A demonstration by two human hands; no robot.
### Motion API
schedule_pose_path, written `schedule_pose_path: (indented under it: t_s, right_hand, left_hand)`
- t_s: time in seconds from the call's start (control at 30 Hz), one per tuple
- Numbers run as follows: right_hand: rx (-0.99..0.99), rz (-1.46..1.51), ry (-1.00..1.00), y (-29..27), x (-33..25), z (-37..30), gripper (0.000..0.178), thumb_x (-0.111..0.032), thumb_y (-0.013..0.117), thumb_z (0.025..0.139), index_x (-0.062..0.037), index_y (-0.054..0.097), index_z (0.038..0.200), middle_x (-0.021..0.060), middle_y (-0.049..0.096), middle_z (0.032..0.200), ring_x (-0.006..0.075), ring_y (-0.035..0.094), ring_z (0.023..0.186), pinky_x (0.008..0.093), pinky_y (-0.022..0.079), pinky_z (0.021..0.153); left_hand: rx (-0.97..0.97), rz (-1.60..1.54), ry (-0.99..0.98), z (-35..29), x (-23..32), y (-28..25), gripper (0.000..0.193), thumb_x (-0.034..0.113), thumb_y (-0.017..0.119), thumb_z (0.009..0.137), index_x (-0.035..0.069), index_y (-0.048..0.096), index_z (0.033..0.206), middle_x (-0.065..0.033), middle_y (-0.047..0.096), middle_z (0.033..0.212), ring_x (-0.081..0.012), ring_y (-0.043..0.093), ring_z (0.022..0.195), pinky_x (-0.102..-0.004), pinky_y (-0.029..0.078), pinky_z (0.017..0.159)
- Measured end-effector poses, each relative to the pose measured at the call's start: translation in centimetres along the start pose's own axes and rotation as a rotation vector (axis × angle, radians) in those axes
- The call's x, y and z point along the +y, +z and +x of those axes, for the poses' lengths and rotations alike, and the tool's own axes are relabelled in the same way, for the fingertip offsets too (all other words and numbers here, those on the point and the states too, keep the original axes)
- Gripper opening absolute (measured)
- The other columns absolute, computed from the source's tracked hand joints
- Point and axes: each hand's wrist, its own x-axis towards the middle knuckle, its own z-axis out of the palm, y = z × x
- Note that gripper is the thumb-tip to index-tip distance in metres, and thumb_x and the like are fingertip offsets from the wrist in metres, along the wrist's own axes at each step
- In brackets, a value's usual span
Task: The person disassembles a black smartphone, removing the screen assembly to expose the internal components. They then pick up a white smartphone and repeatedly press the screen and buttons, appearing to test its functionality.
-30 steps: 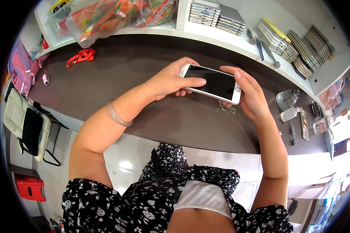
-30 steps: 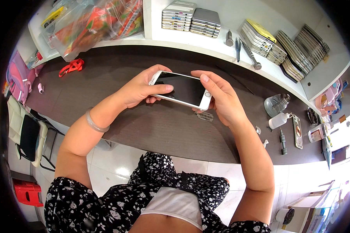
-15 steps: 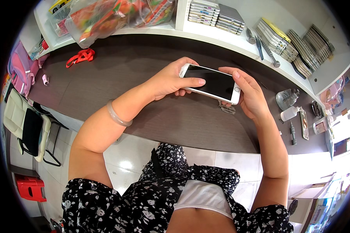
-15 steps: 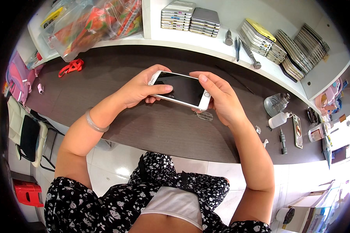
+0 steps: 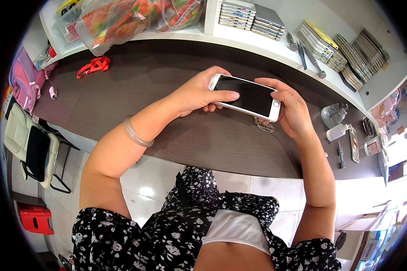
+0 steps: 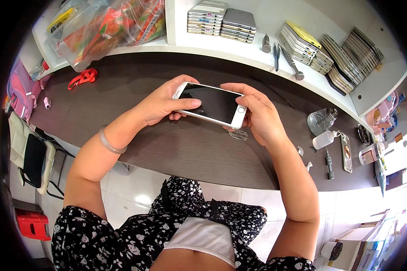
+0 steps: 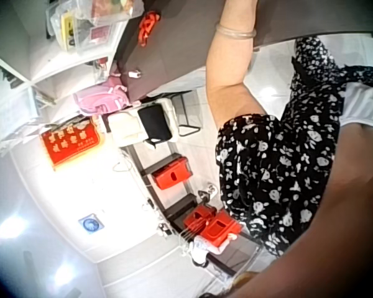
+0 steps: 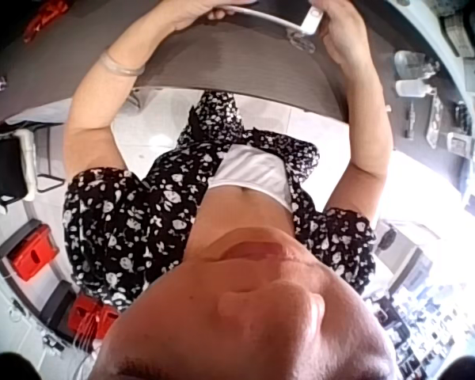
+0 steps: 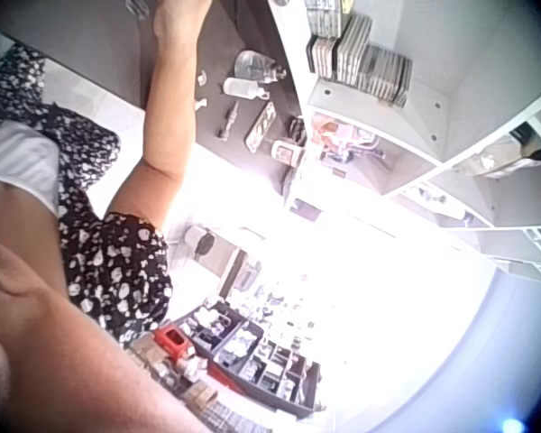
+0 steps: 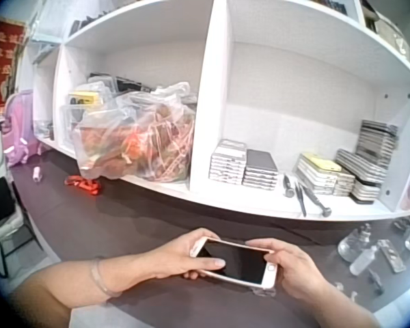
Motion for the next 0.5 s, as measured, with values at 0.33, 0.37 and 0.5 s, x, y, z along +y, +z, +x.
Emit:
schedule_pose_path:
  t_s: [0.33,0.37,0.5]
  right_hand:
    - [0.047,-0.051,-0.007,0.43,0.02,0.03,0.039,-0.006,0.041,0.090,-0.0006,0.057,0.125,0.0093,0.065,0.099,0.0129,0.066,0.076,0.0304,0.059,0.067]
    - [0.059,-0.061,-0.009,0.41,0.11,0.12,0.039,-0.006,0.041,0.090,-0.0010,0.057,0.125,0.0086,0.065,0.099,0.0120,0.065,0.077,0.0295,0.058,0.068]
    - [0.075,-0.100,-0.013,0.19,0.36,0.18,0.039,-0.006,0.042,0.089,-0.0021,0.057,0.125,0.0060,0.065,0.099,0.0094,0.064,0.081,0.0257,0.056,0.071]
  left_hand:
    - [0.061,0.086,0.094,-0.13,-0.11,0.23,0.054,0.024,0.079,0.080,0.008,0.047,0.120,0.0007,0.058,0.079,-0.0036,0.048,0.052,-0.0183,0.036,0.043]
    - [0.068,0.103,0.138,-0.10,-0.15,0.30,0.053,0.024,0.079,0.080,0.008,0.047,0.119,0.0008,0.058,0.079,-0.0035,0.048,0.052,-0.0185,0.037,0.043]
    - [0.081,0.146,0.233,-0.01,-0.25,0.48,0.051,0.021,0.079,0.080,0.008,0.047,0.118,0.0010,0.058,0.080,-0.0029,0.047,0.051,-0.0188,0.038,0.043]
